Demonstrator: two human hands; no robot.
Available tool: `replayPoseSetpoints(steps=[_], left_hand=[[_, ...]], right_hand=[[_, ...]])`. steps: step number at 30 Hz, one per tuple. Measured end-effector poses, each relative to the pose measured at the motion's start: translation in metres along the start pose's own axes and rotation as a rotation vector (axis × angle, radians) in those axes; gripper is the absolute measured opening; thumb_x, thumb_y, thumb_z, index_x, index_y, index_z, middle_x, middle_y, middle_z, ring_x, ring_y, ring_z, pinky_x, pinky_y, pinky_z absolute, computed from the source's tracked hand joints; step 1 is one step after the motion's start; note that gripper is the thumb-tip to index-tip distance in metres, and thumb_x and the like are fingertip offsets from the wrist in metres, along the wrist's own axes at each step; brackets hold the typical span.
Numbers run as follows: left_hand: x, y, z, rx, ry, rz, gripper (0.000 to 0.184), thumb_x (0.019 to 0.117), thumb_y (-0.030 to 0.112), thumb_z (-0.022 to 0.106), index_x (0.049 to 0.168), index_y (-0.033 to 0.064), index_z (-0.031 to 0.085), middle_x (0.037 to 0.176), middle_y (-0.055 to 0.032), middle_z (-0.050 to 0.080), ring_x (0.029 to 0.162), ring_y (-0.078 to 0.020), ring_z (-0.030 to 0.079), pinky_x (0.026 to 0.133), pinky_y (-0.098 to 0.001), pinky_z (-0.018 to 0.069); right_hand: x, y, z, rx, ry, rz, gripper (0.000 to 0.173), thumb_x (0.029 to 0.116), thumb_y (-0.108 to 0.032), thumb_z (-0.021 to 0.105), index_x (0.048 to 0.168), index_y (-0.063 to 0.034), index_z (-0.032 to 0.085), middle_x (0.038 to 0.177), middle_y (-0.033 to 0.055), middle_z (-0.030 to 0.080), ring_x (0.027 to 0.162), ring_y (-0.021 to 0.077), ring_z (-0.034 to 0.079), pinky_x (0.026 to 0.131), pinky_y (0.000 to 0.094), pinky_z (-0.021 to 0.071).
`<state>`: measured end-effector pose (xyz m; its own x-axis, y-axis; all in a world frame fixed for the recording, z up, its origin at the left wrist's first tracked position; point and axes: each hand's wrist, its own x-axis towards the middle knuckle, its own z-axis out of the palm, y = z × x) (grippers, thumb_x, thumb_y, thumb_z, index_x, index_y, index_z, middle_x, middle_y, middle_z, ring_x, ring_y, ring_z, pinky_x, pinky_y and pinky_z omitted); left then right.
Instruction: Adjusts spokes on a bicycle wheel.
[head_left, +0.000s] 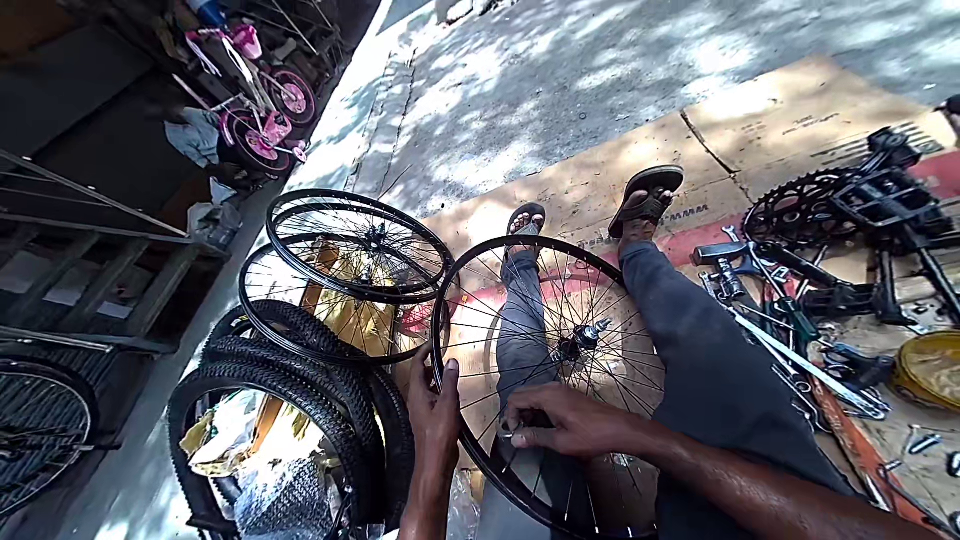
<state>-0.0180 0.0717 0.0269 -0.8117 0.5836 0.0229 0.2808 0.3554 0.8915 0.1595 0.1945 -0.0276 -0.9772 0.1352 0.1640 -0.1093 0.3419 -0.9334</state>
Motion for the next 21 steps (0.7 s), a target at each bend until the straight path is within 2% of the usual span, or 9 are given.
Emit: replayPoseSetpoints(steps=[2,4,7,9,10,12,14,18,21], left_hand=[[0.000,0.007,0.007,0.137,0.052,0.081,0.042,0.1044,0.026,0.057,0.146,0.0218,0.053,0.112,-0.0085,0.067,0.083,-0.0214,0.064,0.072,-0.0448,0.0533],[-0.017,0.018,0.013,0.156,0.108,0.183,0.046,0.1030,0.025,0.055,0.149,0.0192,0.052,0.127,-0.0079,0.065,0.098,-0.0194,0.066,0.083,-0.0430,0.0550],[-0.059,0.024,0.021,0.102,0.204,0.231,0.050,0.1016,0.023,0.054,0.149,0.0086,0.051,0.133,-0.0125,0.063,0.097,-0.0134,0.066,0.081,-0.0316,0.0556],[-0.089,0.014,0.021,0.092,0.214,0.222,0.052,0.1025,0.021,0.052,0.149,-0.0016,0.046,0.137,-0.0180,0.060,0.108,-0.0111,0.065,0.091,-0.0272,0.0550],[-0.102,0.007,0.019,0.081,0.205,0.216,0.052,0.1032,0.020,0.050,0.148,-0.0047,0.044,0.133,-0.0178,0.061,0.103,-0.0091,0.065,0.088,-0.0251,0.0554],[-0.111,-0.006,0.011,0.017,0.183,0.220,0.045,0.1052,0.016,0.042,0.143,-0.0087,0.045,0.103,-0.0094,0.062,0.077,-0.0056,0.061,0.067,-0.0207,0.0541],[-0.107,-0.013,-0.002,-0.034,0.137,0.223,0.039,0.1070,0.014,0.038,0.136,-0.0086,0.050,0.091,-0.0054,0.064,0.067,-0.0061,0.062,0.058,-0.0206,0.0543],[-0.088,-0.009,-0.012,-0.144,0.118,0.167,0.018,0.0998,0.001,0.050,0.115,-0.0048,0.058,0.070,-0.0066,0.067,0.056,-0.0151,0.067,0.046,-0.0262,0.0546],[-0.084,-0.010,-0.013,-0.164,0.078,0.200,0.017,0.0992,0.000,0.049,0.113,-0.0045,0.058,0.073,-0.0074,0.068,0.060,-0.0164,0.068,0.051,-0.0273,0.0574]], right_hand=[[-0.004,0.000,-0.011,-0.104,0.240,0.037,0.026,0.1020,-0.040,0.064,0.106,-0.0155,0.071,0.100,-0.0021,0.070,0.094,0.0084,0.068,0.086,0.0325,0.0592],[-0.011,-0.001,-0.022,-0.360,0.314,0.082,0.026,0.1026,-0.041,0.060,0.104,-0.0184,0.072,0.098,-0.0031,0.069,0.100,0.0124,0.065,0.094,0.0376,0.0533],[-0.020,-0.007,-0.016,-0.372,0.099,0.021,0.029,0.1070,-0.038,0.052,0.108,-0.0148,0.070,0.102,0.0021,0.069,0.104,0.0189,0.065,0.098,0.0424,0.0503],[-0.019,-0.011,-0.002,-0.194,-0.019,-0.116,0.025,0.1059,-0.031,0.058,0.111,-0.0108,0.072,0.111,0.0056,0.072,0.108,0.0202,0.067,0.100,0.0428,0.0517],[-0.018,-0.010,0.006,-0.107,-0.059,-0.161,0.022,0.1037,-0.027,0.062,0.111,-0.0097,0.073,0.111,0.0065,0.073,0.105,0.0198,0.069,0.097,0.0420,0.0538],[-0.018,-0.008,0.018,-0.024,-0.075,-0.098,0.026,0.0949,-0.020,0.075,0.118,-0.0093,0.070,0.102,0.0077,0.073,0.087,0.0202,0.070,0.083,0.0419,0.0585],[-0.019,-0.010,0.031,-0.155,-0.026,0.017,0.033,0.0906,-0.013,0.073,0.122,-0.0097,0.064,0.089,0.0106,0.070,0.073,0.0270,0.068,0.070,0.0482,0.0560],[-0.008,-0.016,0.034,-0.319,-0.127,0.044,0.017,0.0884,-0.015,0.072,0.103,-0.0070,0.067,0.083,0.0126,0.068,0.077,0.0315,0.068,0.071,0.0540,0.0527],[-0.016,-0.011,0.008,-0.013,-0.236,0.034,0.032,0.0911,-0.031,0.080,0.111,-0.0086,0.068,0.093,0.0048,0.069,0.079,0.0158,0.066,0.076,0.0381,0.0558]])
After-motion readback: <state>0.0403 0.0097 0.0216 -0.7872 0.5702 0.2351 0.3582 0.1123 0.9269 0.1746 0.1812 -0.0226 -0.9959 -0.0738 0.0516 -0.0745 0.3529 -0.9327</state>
